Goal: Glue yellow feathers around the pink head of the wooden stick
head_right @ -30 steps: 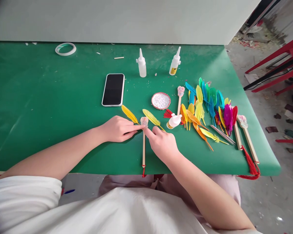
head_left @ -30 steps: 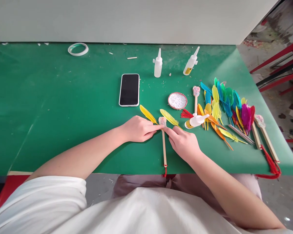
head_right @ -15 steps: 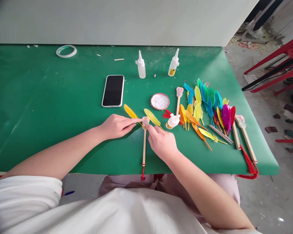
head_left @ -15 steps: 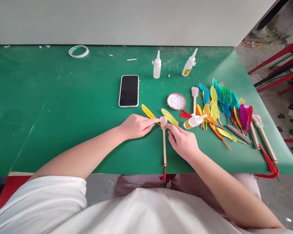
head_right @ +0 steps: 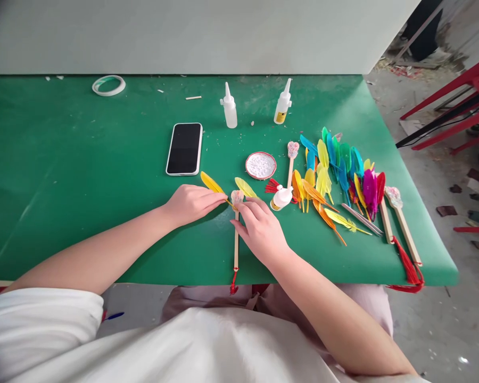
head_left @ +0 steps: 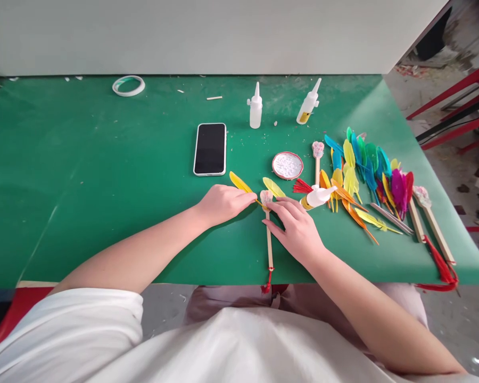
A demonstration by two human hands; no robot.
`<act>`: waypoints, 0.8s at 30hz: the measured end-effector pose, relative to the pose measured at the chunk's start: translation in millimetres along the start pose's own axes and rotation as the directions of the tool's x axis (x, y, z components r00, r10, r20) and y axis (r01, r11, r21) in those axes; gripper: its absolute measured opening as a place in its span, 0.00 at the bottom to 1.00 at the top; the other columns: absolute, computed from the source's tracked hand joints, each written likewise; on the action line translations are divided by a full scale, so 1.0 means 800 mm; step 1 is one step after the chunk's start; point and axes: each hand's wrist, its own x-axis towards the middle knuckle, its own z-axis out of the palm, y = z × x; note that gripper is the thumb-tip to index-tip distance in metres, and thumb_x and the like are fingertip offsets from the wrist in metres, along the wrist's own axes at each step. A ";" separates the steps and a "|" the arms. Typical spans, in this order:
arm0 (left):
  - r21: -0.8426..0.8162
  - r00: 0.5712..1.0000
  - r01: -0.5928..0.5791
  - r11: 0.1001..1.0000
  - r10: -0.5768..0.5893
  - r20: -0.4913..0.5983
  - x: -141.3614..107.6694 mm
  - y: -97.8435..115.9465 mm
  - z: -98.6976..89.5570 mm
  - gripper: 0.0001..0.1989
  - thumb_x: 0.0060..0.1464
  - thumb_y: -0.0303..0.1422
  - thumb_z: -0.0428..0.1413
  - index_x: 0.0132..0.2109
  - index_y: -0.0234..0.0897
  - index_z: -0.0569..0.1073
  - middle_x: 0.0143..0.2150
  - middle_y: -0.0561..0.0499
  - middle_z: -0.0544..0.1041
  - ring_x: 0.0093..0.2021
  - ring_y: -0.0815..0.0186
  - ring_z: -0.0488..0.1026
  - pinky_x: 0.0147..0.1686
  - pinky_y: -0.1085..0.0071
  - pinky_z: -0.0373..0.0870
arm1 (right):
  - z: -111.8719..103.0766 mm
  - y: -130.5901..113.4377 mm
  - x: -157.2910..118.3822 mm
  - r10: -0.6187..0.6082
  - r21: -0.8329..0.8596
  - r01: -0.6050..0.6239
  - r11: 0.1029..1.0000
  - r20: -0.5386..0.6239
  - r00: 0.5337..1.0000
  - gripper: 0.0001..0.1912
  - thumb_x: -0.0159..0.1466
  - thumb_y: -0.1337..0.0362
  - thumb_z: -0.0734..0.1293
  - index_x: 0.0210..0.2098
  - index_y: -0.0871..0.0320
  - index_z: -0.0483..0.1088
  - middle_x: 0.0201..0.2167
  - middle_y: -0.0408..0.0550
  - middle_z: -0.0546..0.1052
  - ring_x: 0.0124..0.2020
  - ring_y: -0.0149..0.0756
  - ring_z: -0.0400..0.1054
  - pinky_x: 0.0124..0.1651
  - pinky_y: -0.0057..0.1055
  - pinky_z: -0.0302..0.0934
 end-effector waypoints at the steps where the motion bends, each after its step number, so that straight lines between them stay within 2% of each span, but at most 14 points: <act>1: 0.008 1.000 0.000 1.000 0.000 0.003 0.000 0.000 0.000 0.08 0.57 0.30 0.49 0.37 0.36 0.73 0.28 0.54 0.77 0.25 0.72 0.74 0.22 0.79 0.64 | 0.001 0.000 -0.001 0.006 0.008 -0.006 1.000 -0.006 1.000 0.15 0.61 0.64 0.62 0.47 0.60 0.65 0.39 0.51 0.74 0.48 0.39 0.64 0.50 0.37 0.63; 11: 0.055 0.993 -0.115 0.992 0.114 0.026 -0.001 -0.001 0.006 0.09 0.56 0.25 0.47 0.40 0.36 0.71 0.22 0.55 0.72 0.23 0.72 0.70 0.20 0.77 0.59 | -0.001 -0.001 -0.001 0.011 -0.002 -0.011 1.000 0.010 1.000 0.10 0.60 0.64 0.62 0.40 0.60 0.70 0.38 0.50 0.75 0.48 0.37 0.66 0.51 0.35 0.64; 24: 0.063 0.991 -0.122 0.991 0.119 0.056 0.001 0.001 0.005 0.11 0.57 0.25 0.45 0.38 0.35 0.71 0.24 0.52 0.74 0.26 0.71 0.71 0.23 0.78 0.63 | -0.004 -0.005 0.000 0.010 -0.031 -0.008 0.999 0.067 0.998 0.10 0.61 0.65 0.61 0.41 0.59 0.69 0.40 0.51 0.74 0.47 0.37 0.66 0.50 0.35 0.64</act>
